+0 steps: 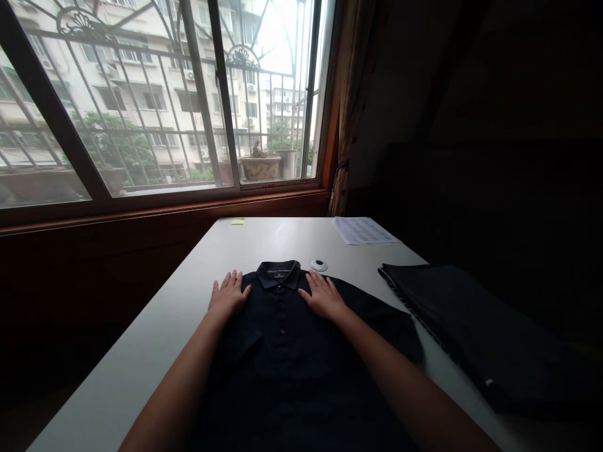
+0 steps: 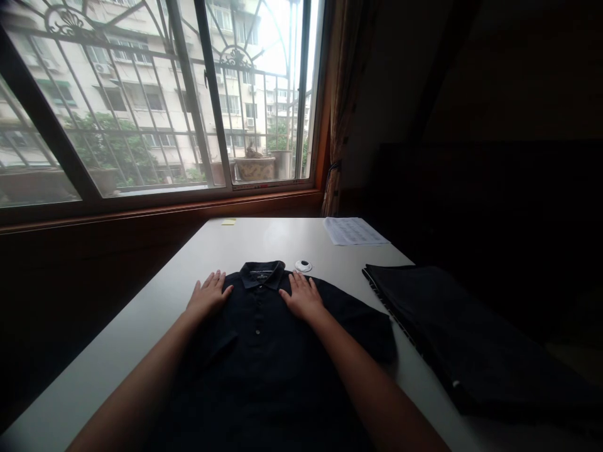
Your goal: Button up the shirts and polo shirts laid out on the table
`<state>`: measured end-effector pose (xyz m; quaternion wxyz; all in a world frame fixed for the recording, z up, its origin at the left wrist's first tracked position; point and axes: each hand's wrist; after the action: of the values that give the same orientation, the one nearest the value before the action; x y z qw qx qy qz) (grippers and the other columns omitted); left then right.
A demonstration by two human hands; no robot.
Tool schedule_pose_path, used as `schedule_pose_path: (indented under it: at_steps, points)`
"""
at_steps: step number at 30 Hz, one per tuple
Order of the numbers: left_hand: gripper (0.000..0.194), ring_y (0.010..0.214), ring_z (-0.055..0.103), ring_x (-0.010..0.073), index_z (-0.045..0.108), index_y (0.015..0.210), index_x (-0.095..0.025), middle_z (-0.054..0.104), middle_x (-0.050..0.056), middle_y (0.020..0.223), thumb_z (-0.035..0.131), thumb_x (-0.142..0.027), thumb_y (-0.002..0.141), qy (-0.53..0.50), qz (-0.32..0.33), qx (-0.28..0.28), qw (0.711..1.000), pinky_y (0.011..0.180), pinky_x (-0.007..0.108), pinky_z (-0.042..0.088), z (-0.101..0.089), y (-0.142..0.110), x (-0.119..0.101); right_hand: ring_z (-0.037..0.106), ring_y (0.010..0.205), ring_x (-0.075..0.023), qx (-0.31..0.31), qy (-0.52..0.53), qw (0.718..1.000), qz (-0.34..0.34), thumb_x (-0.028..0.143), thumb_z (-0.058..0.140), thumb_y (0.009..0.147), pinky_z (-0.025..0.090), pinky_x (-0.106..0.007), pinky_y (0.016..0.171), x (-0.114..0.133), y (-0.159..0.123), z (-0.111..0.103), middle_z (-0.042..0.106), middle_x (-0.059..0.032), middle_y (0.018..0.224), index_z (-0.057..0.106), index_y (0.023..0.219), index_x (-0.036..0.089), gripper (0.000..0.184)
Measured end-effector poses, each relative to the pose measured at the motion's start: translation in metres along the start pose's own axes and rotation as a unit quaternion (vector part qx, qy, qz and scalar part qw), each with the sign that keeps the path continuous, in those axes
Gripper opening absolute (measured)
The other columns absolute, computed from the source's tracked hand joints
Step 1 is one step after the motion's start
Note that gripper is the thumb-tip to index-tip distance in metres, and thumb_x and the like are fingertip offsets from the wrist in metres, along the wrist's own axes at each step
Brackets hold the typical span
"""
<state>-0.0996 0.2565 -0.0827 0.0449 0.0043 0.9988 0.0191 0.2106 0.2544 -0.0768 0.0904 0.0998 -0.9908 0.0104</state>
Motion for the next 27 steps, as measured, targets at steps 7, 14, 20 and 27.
schedule_pose_path:
  at_steps: [7,14,20,27]
  points:
    - [0.072,0.152,0.011,0.0337,0.022,0.158,-0.017,0.014,0.013,0.164,0.020,-0.057,0.099,0.002,0.001,-0.012,1.000,0.117,0.066,0.012,-0.003,0.000,-0.002,0.006,0.154,-0.0220,0.016,-0.006,1.000,-0.002,0.065,0.019,0.097,0.001,-0.040,0.123,-0.008,0.010,-0.002,0.009,-0.0063,0.167,0.017,0.159,0.013,0.081]
    - [0.062,0.153,0.011,0.0234,0.027,0.156,-0.015,0.018,0.007,0.165,0.032,-0.034,0.098,0.009,0.119,-0.039,0.992,0.125,0.045,0.004,-0.009,-0.001,-0.034,0.004,0.154,-0.0208,0.026,-0.006,1.000,-0.014,0.066,0.018,0.096,-0.001,-0.040,0.123,-0.011,0.014,-0.004,0.008,-0.0058,0.167,0.015,0.159,0.015,0.081]
    - [0.068,0.151,0.020,0.0262,0.024,0.156,-0.006,0.020,0.015,0.163,0.030,-0.041,0.098,-0.007,0.112,-0.019,0.993,0.123,0.043,0.018,0.000,0.000,-0.052,0.005,0.154,-0.0211,0.030,-0.010,0.999,-0.014,0.065,0.019,0.097,0.000,-0.040,0.123,-0.013,0.017,-0.005,0.009,-0.0052,0.167,0.015,0.159,0.016,0.079]
    - [0.071,0.153,0.013,0.0246,0.021,0.157,-0.010,0.014,0.011,0.164,0.027,-0.048,0.098,-0.013,0.097,0.000,0.995,0.124,0.043,0.014,-0.004,0.001,-0.051,0.004,0.154,-0.0213,0.026,-0.001,1.000,-0.016,0.065,0.018,0.097,0.002,-0.043,0.123,-0.015,0.020,-0.005,0.008,-0.0029,0.167,0.012,0.160,0.017,0.079]
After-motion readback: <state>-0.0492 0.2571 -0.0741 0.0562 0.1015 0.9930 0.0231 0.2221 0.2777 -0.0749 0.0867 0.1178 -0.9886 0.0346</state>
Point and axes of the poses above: each hand's wrist, its own y-axis towards the middle knuckle, its own z-axis out of the palm, x = y × z
